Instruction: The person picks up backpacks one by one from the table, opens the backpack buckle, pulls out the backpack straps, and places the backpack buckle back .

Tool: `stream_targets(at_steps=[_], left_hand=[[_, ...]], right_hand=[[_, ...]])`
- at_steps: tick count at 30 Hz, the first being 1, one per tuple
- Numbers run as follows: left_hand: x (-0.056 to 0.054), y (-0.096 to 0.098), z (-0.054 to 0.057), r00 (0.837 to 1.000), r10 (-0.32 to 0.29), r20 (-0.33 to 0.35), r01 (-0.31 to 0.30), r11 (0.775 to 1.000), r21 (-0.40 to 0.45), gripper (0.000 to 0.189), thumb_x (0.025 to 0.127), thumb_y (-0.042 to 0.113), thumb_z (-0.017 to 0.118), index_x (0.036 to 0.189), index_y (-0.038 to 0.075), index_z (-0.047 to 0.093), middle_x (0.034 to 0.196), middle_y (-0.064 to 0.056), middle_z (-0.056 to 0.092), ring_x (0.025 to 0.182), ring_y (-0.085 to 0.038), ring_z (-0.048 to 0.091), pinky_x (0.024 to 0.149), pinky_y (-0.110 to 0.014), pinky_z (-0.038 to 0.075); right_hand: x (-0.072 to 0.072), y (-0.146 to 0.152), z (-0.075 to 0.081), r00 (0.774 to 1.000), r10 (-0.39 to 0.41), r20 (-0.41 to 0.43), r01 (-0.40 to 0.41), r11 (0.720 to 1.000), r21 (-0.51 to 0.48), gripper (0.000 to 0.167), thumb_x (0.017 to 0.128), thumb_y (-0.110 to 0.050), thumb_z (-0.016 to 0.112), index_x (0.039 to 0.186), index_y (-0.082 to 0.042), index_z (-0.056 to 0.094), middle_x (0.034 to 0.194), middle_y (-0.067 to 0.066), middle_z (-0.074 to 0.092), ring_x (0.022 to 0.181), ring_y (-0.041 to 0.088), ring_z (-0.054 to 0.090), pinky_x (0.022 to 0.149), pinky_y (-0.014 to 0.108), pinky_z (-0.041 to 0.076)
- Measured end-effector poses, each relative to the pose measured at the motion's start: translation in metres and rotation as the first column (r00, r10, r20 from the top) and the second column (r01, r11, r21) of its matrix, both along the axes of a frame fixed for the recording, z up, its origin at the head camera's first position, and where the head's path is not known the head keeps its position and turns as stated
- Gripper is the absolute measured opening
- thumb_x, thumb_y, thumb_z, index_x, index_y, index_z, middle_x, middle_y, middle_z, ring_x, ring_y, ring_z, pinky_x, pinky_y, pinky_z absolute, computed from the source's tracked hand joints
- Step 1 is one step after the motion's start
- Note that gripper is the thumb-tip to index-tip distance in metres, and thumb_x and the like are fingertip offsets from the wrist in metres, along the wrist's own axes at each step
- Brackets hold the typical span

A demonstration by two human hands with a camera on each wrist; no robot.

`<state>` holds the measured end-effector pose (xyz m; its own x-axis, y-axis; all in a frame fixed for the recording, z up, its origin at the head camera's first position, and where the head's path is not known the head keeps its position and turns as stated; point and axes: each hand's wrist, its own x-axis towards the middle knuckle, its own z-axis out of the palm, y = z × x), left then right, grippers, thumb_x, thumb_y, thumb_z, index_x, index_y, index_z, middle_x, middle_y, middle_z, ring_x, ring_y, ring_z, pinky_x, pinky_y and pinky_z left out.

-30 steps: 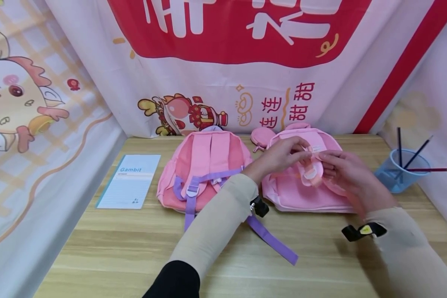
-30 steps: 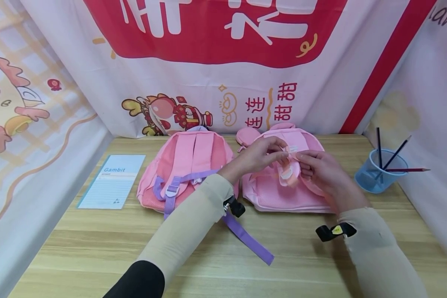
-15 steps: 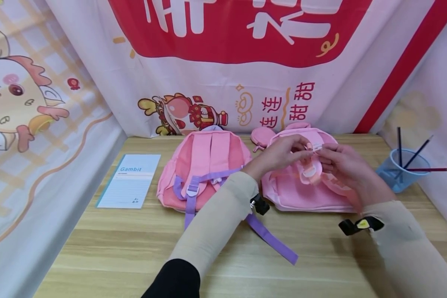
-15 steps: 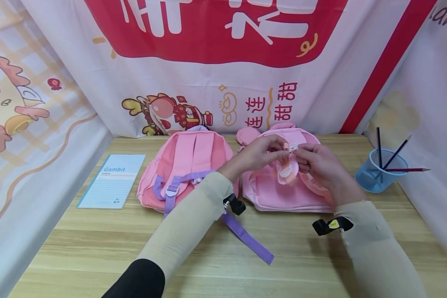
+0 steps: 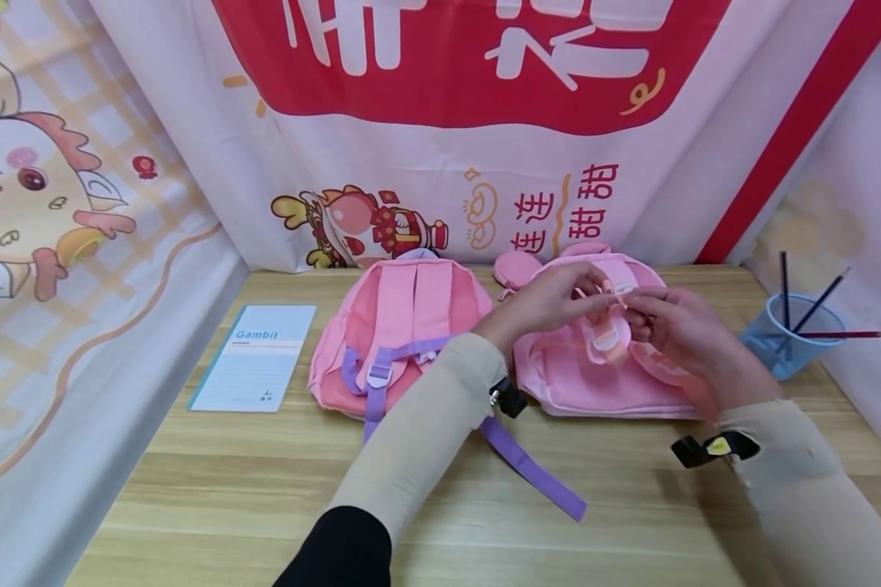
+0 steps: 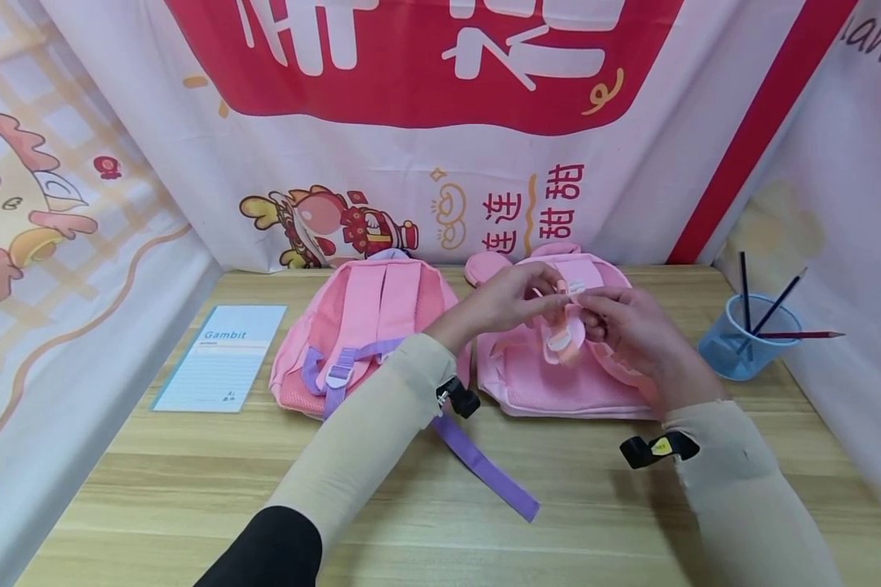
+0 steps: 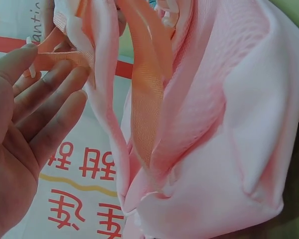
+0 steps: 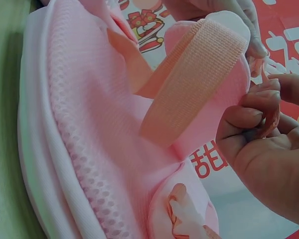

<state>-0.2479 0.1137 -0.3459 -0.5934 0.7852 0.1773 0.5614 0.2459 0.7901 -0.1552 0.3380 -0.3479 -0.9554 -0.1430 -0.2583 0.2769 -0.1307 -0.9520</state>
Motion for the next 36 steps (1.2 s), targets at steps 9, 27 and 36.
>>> stream_targets(at_steps=[9,27,36], left_hand=[[0.000,-0.001,0.004,0.988,-0.020,0.154,0.019,1.000,0.009,0.030,0.112,0.027,0.060,0.132,0.004,0.058,0.103,-0.007,0.079,0.087,-0.012,0.078,0.080,-0.035,0.065],[-0.001,-0.001,-0.006,0.983,-0.039,0.180,0.023,0.996,0.090,0.019,0.109,0.019,0.065,0.122,0.005,0.061,0.096,-0.009,0.080,0.086,-0.017,0.080,0.068,-0.039,0.065],[-0.001,-0.002,-0.004,0.990,-0.029,0.138,0.021,0.998,0.063,0.018,0.109,0.020,0.066,0.120,0.006,0.062,0.096,-0.007,0.080,0.085,-0.012,0.078,0.067,-0.034,0.064]], right_hand=[[0.000,0.002,-0.006,1.000,0.008,-0.016,-0.007,1.000,0.017,0.018,0.111,-0.029,0.062,0.114,-0.021,0.078,0.087,-0.002,0.067,0.074,0.012,0.059,0.065,0.021,0.055],[-0.005,-0.003,-0.006,1.000,-0.020,0.015,0.021,0.999,-0.037,0.015,0.109,-0.027,0.065,0.111,-0.022,0.080,0.087,-0.003,0.072,0.071,0.011,0.059,0.064,0.019,0.053],[-0.011,-0.007,-0.001,0.997,-0.046,0.055,0.039,0.993,0.110,0.015,0.109,-0.029,0.064,0.105,-0.027,0.078,0.094,-0.008,0.075,0.079,0.010,0.067,0.074,0.020,0.061]])
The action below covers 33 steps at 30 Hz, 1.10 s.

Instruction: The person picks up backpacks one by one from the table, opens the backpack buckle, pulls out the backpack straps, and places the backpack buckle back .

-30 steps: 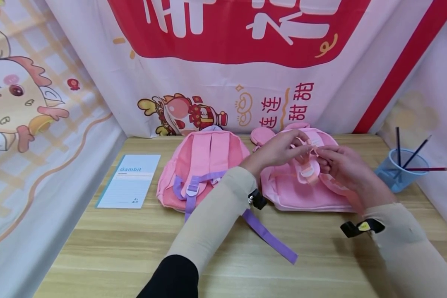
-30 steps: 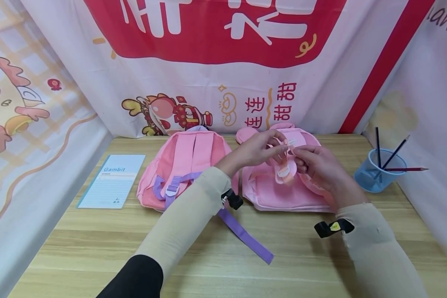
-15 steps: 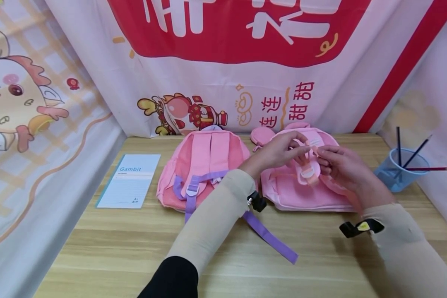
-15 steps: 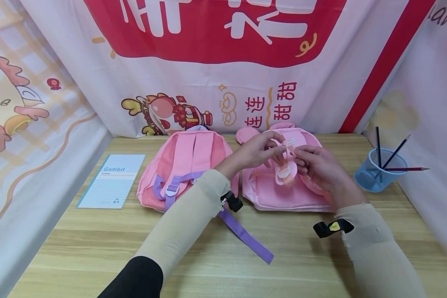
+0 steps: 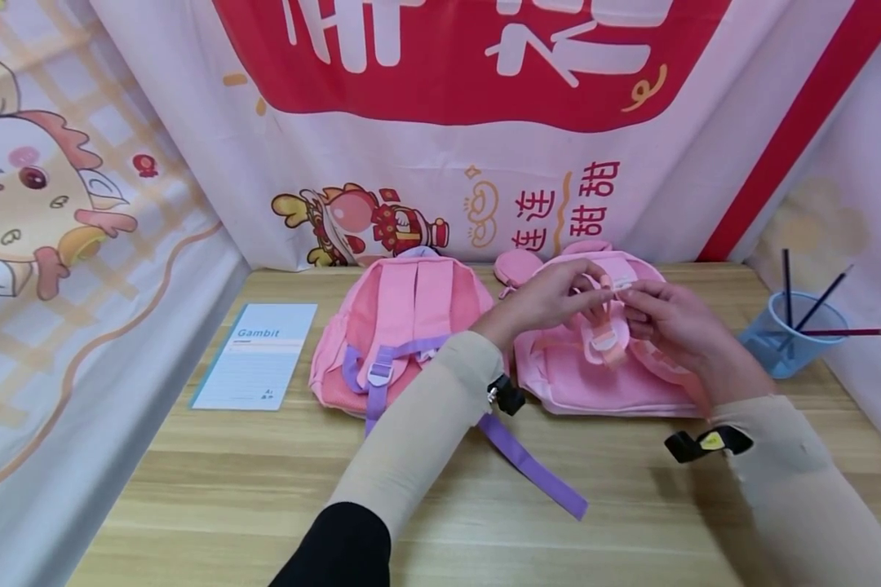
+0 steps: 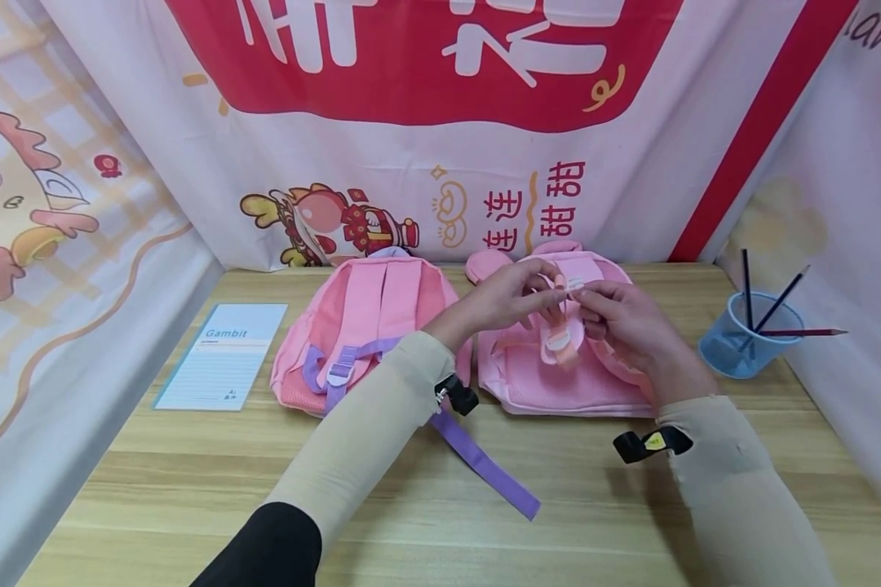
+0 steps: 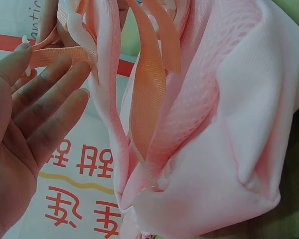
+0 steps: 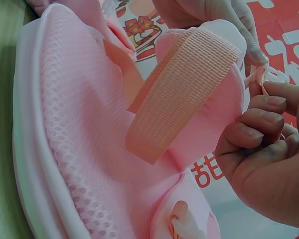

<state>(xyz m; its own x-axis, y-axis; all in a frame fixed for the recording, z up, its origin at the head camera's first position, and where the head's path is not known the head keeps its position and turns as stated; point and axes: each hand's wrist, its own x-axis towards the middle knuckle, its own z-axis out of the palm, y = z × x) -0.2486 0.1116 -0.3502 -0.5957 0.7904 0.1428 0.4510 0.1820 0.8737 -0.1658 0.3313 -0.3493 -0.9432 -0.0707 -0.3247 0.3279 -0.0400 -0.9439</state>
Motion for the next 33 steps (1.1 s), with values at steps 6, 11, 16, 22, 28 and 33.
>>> stream_targets(at_steps=[6,11,16,22,28,33], left_hand=[[-0.001,0.000,0.008,1.000,0.004,0.000,-0.004,0.999,-0.047,0.023,0.112,0.023,0.061,0.127,0.006,0.059,0.100,-0.007,0.080,0.088,-0.013,0.077,0.071,-0.039,0.064],[0.000,0.000,0.011,1.000,0.027,-0.002,-0.027,0.994,-0.106,0.027,0.112,0.025,0.060,0.132,0.008,0.058,0.107,-0.006,0.078,0.091,-0.012,0.076,0.070,-0.035,0.065],[0.000,0.000,0.011,1.000,0.026,0.015,-0.024,0.992,-0.122,0.027,0.112,0.027,0.059,0.133,0.010,0.058,0.105,-0.005,0.077,0.091,-0.012,0.076,0.071,-0.033,0.065],[-0.001,-0.001,0.006,1.000,0.018,-0.014,-0.019,0.998,-0.068,0.021,0.110,0.022,0.064,0.124,0.006,0.063,0.097,-0.005,0.079,0.085,-0.012,0.076,0.067,-0.036,0.065],[-0.001,-0.003,0.002,0.999,0.006,-0.031,-0.007,0.998,-0.059,0.025,0.111,0.021,0.061,0.129,0.004,0.062,0.089,-0.005,0.078,0.080,-0.017,0.075,0.064,-0.033,0.063],[0.000,-0.002,0.002,0.999,0.023,-0.025,-0.024,0.999,-0.037,0.028,0.112,0.023,0.060,0.131,0.002,0.062,0.089,-0.006,0.076,0.077,-0.018,0.073,0.064,-0.033,0.064]], right_hand=[[-0.001,-0.002,0.004,1.000,-0.025,-0.011,0.026,0.998,0.058,0.013,0.107,-0.035,0.068,0.116,-0.028,0.073,0.099,-0.009,0.072,0.083,0.010,0.063,0.075,0.018,0.059],[-0.001,-0.004,0.005,0.999,-0.039,-0.020,0.040,0.998,0.046,0.017,0.104,-0.037,0.071,0.118,-0.028,0.073,0.100,-0.009,0.074,0.078,0.010,0.065,0.070,0.019,0.058],[0.000,-0.002,0.002,0.999,-0.032,-0.043,0.033,0.999,0.037,0.012,0.105,-0.036,0.070,0.113,-0.029,0.076,0.088,-0.007,0.070,0.068,0.011,0.056,0.061,0.020,0.050],[-0.001,-0.001,-0.003,0.996,0.019,-0.088,-0.012,0.997,0.077,0.012,0.108,-0.033,0.066,0.109,-0.024,0.074,0.083,-0.004,0.063,0.069,0.012,0.054,0.061,0.021,0.049],[0.001,0.001,-0.007,0.996,0.040,-0.076,-0.025,0.983,0.183,0.014,0.110,-0.038,0.063,0.111,-0.029,0.073,0.082,-0.007,0.064,0.071,0.011,0.054,0.061,0.021,0.049],[0.000,0.002,-0.009,0.997,0.027,-0.068,-0.015,0.985,0.173,0.015,0.110,-0.037,0.062,0.110,-0.030,0.075,0.081,-0.007,0.064,0.070,0.011,0.055,0.061,0.021,0.049]])
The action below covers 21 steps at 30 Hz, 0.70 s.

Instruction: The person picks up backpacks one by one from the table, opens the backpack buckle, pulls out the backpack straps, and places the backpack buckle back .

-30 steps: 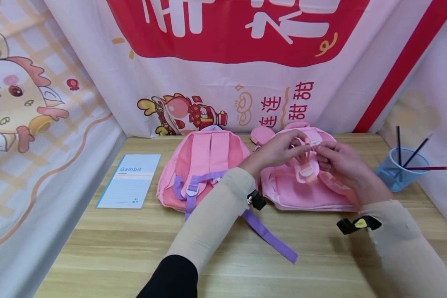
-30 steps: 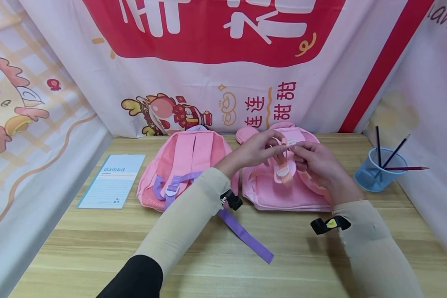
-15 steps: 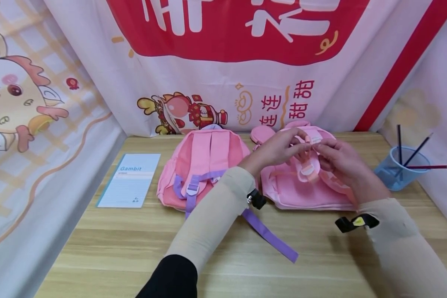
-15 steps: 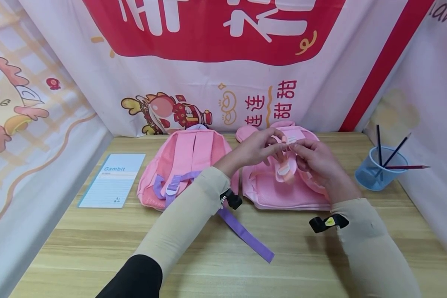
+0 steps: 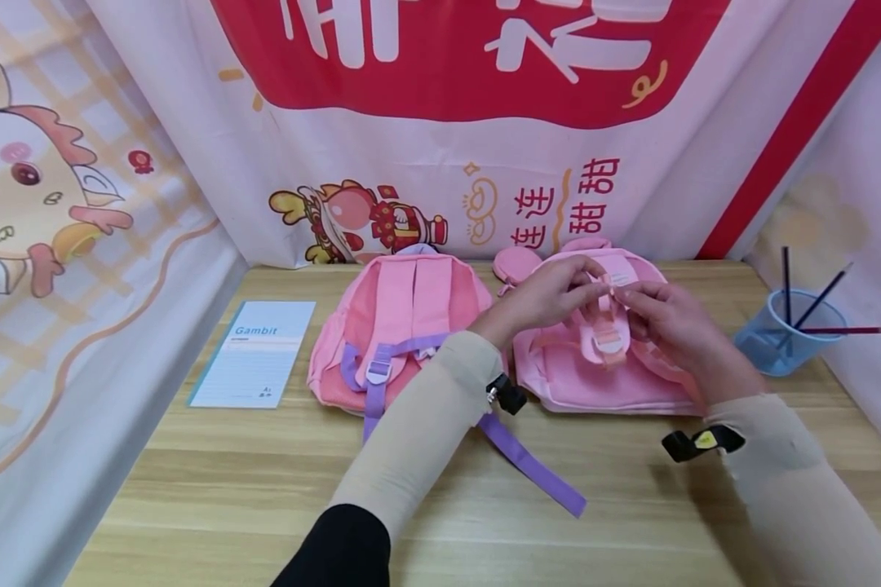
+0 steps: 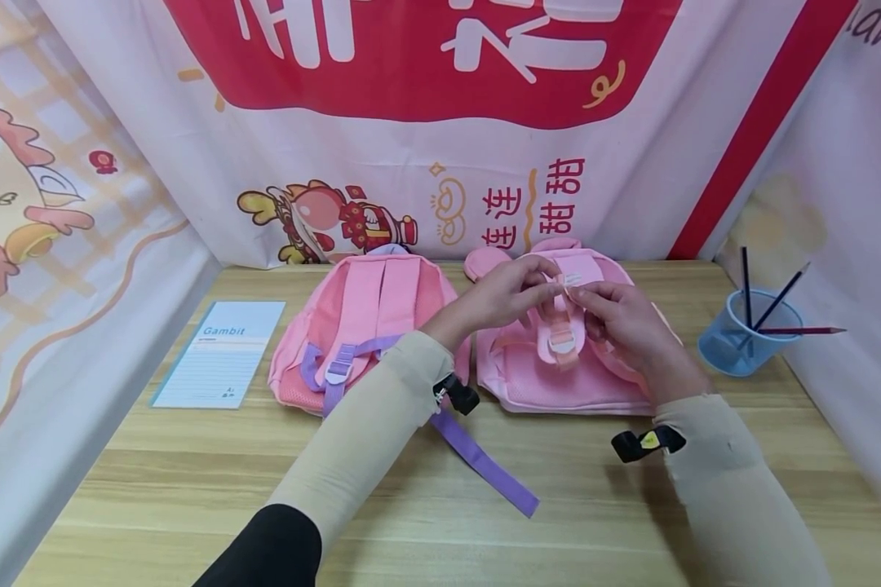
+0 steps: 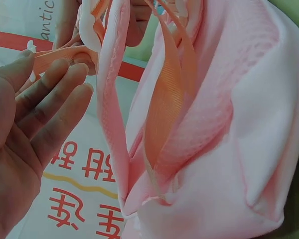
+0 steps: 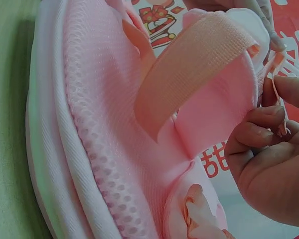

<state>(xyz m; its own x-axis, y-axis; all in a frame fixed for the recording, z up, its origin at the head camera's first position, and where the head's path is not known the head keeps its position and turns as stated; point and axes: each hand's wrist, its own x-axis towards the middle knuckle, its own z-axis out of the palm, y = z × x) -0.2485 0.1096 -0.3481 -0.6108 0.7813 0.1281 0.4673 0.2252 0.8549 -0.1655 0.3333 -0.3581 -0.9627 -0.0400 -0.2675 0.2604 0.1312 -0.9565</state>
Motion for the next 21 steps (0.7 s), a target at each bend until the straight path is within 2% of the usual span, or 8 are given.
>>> stream_targets(at_steps=[5,12,16,21], left_hand=[[0.0009,0.0011,-0.0013,1.000,0.012,0.002,-0.012,0.999,0.043,0.026,0.111,0.022,0.062,0.129,0.003,0.063,0.092,-0.005,0.077,0.080,-0.015,0.074,0.066,-0.034,0.064],[0.0009,0.0021,-0.0037,1.000,0.010,-0.004,-0.010,0.994,0.106,0.027,0.109,0.020,0.065,0.129,0.001,0.064,0.101,-0.009,0.080,0.088,-0.013,0.077,0.083,-0.034,0.064],[0.0008,0.0015,-0.0050,1.000,0.018,-0.018,-0.016,0.994,0.108,0.031,0.109,0.020,0.066,0.133,0.001,0.064,0.107,-0.010,0.079,0.089,-0.011,0.076,0.082,-0.027,0.062],[0.0001,0.0017,-0.0053,0.998,0.025,-0.055,-0.019,0.995,0.097,0.032,0.109,0.022,0.067,0.134,0.002,0.065,0.110,-0.008,0.077,0.088,-0.008,0.073,0.077,-0.023,0.060]], right_hand=[[0.0005,0.0025,-0.0011,1.000,-0.005,0.009,0.006,0.999,-0.053,0.014,0.110,-0.037,0.063,0.111,-0.029,0.074,0.085,-0.006,0.064,0.073,0.012,0.056,0.064,0.021,0.052],[0.0075,0.0068,-0.0007,1.000,-0.017,0.008,0.018,0.967,-0.256,0.016,0.109,-0.029,0.065,0.106,-0.021,0.079,0.085,-0.003,0.071,0.064,0.014,0.056,0.057,0.022,0.051],[0.0083,0.0040,0.0015,0.999,-0.018,0.030,0.026,0.951,-0.307,0.016,0.108,-0.030,0.067,0.107,-0.019,0.078,0.080,-0.002,0.068,0.061,0.013,0.054,0.055,0.023,0.049],[0.0080,0.0002,0.0035,0.996,-0.036,0.078,0.064,0.913,-0.403,0.016,0.108,-0.030,0.068,0.112,-0.017,0.077,0.080,-0.001,0.060,0.064,0.012,0.051,0.057,0.021,0.047]])
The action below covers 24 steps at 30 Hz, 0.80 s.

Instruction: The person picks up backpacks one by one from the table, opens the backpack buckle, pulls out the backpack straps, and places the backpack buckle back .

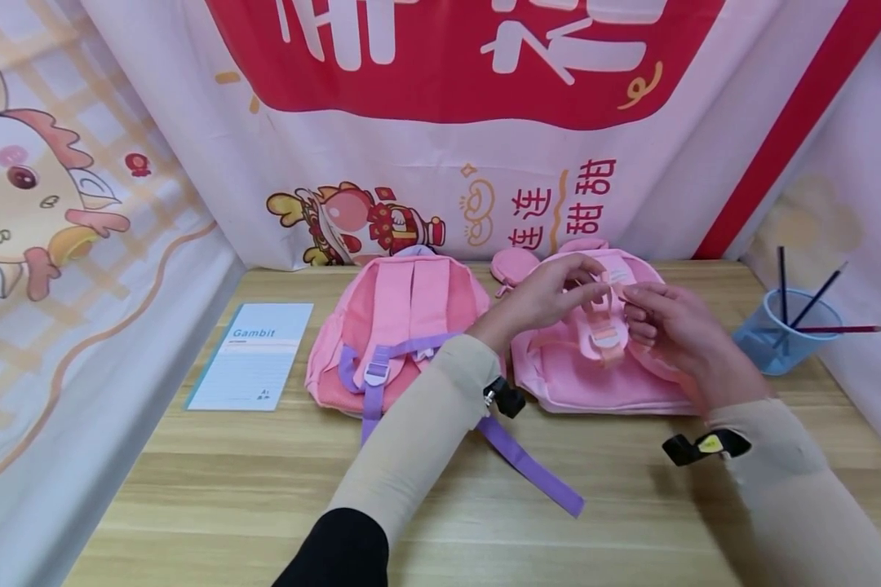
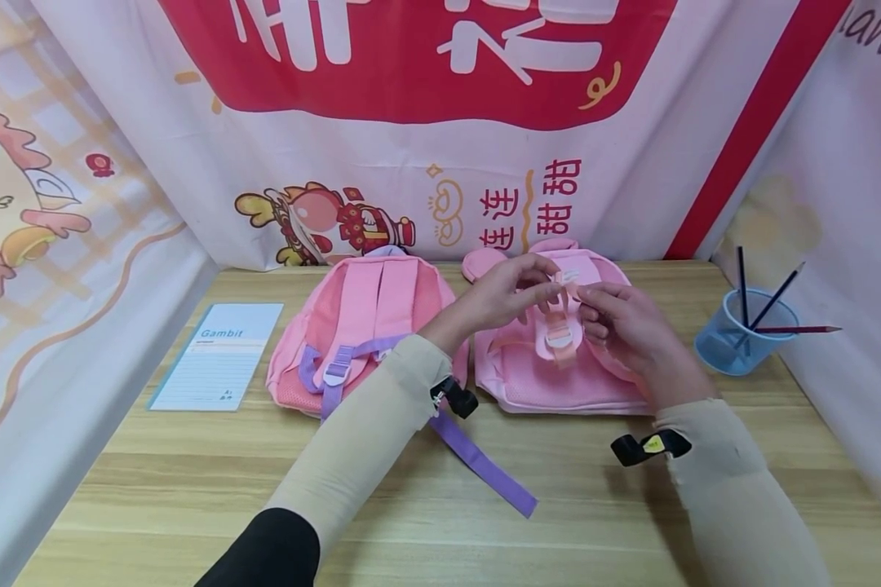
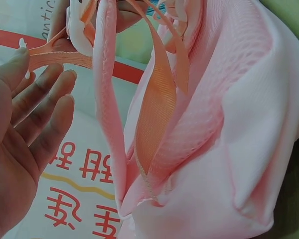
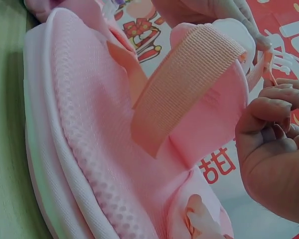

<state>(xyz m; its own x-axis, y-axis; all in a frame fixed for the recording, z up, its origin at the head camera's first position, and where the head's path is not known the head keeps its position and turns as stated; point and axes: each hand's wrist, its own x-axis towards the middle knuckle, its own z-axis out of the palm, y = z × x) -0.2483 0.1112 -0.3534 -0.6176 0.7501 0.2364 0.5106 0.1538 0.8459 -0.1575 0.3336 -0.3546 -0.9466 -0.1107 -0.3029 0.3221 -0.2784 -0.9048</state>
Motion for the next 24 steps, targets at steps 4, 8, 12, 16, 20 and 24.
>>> stream_targets(at_steps=[4,8,12,16,20,24], left_hand=[[-0.0002,-0.0012,0.0024,1.000,-0.010,-0.010,0.009,1.000,-0.017,0.031,0.109,0.022,0.067,0.134,0.003,0.064,0.108,-0.008,0.075,0.085,-0.012,0.072,0.075,-0.024,0.058],[-0.0011,-0.0035,0.0061,0.999,-0.010,-0.034,0.008,0.999,-0.048,0.030,0.109,0.024,0.068,0.132,0.006,0.065,0.107,-0.006,0.073,0.089,-0.014,0.068,0.079,-0.022,0.056],[-0.0018,-0.0048,0.0071,0.998,-0.013,-0.064,0.010,0.999,-0.043,0.024,0.108,0.025,0.070,0.124,0.008,0.068,0.104,-0.004,0.072,0.091,-0.013,0.065,0.080,-0.021,0.053],[-0.0020,-0.0050,0.0071,0.996,-0.020,-0.085,0.018,0.999,-0.028,0.019,0.107,0.025,0.071,0.118,0.009,0.069,0.101,-0.003,0.072,0.090,-0.011,0.066,0.081,-0.020,0.051],[-0.0009,-0.0055,0.0077,0.998,-0.003,-0.071,0.000,0.999,-0.036,0.019,0.107,0.024,0.071,0.119,0.010,0.069,0.099,-0.002,0.073,0.090,-0.011,0.066,0.081,-0.020,0.052],[0.0013,-0.0060,0.0088,0.998,0.023,-0.057,-0.026,0.998,-0.050,0.021,0.106,0.024,0.072,0.122,0.010,0.070,0.099,-0.001,0.075,0.091,-0.010,0.067,0.081,-0.020,0.053]], right_hand=[[-0.0001,-0.0028,0.0003,0.999,0.018,-0.031,-0.019,0.999,-0.042,0.017,0.109,-0.028,0.066,0.112,-0.015,0.078,0.078,-0.001,0.058,0.062,0.013,0.048,0.056,0.020,0.045],[0.0001,-0.0053,0.0022,0.995,0.047,-0.083,-0.049,0.999,-0.020,0.019,0.111,-0.027,0.062,0.109,-0.016,0.077,0.071,-0.003,0.052,0.057,0.014,0.041,0.052,0.022,0.037],[-0.0006,-0.0075,0.0045,0.994,0.053,-0.091,-0.052,0.999,0.017,0.017,0.110,-0.029,0.064,0.108,-0.017,0.075,0.070,-0.003,0.052,0.056,0.013,0.042,0.052,0.022,0.036],[-0.0012,-0.0094,0.0054,0.993,0.055,-0.100,-0.052,0.998,0.028,0.017,0.109,-0.029,0.064,0.107,-0.017,0.075,0.071,-0.003,0.052,0.057,0.011,0.044,0.053,0.021,0.038],[-0.0011,-0.0083,0.0047,0.994,0.061,-0.095,-0.061,0.998,0.003,0.018,0.110,-0.029,0.063,0.107,-0.016,0.075,0.072,-0.003,0.053,0.058,0.011,0.045,0.055,0.020,0.041],[0.0007,-0.0028,0.0029,0.992,0.082,-0.093,-0.086,0.996,-0.035,0.022,0.113,-0.028,0.058,0.108,-0.015,0.075,0.076,-0.001,0.055,0.062,0.012,0.048,0.056,0.021,0.044]])
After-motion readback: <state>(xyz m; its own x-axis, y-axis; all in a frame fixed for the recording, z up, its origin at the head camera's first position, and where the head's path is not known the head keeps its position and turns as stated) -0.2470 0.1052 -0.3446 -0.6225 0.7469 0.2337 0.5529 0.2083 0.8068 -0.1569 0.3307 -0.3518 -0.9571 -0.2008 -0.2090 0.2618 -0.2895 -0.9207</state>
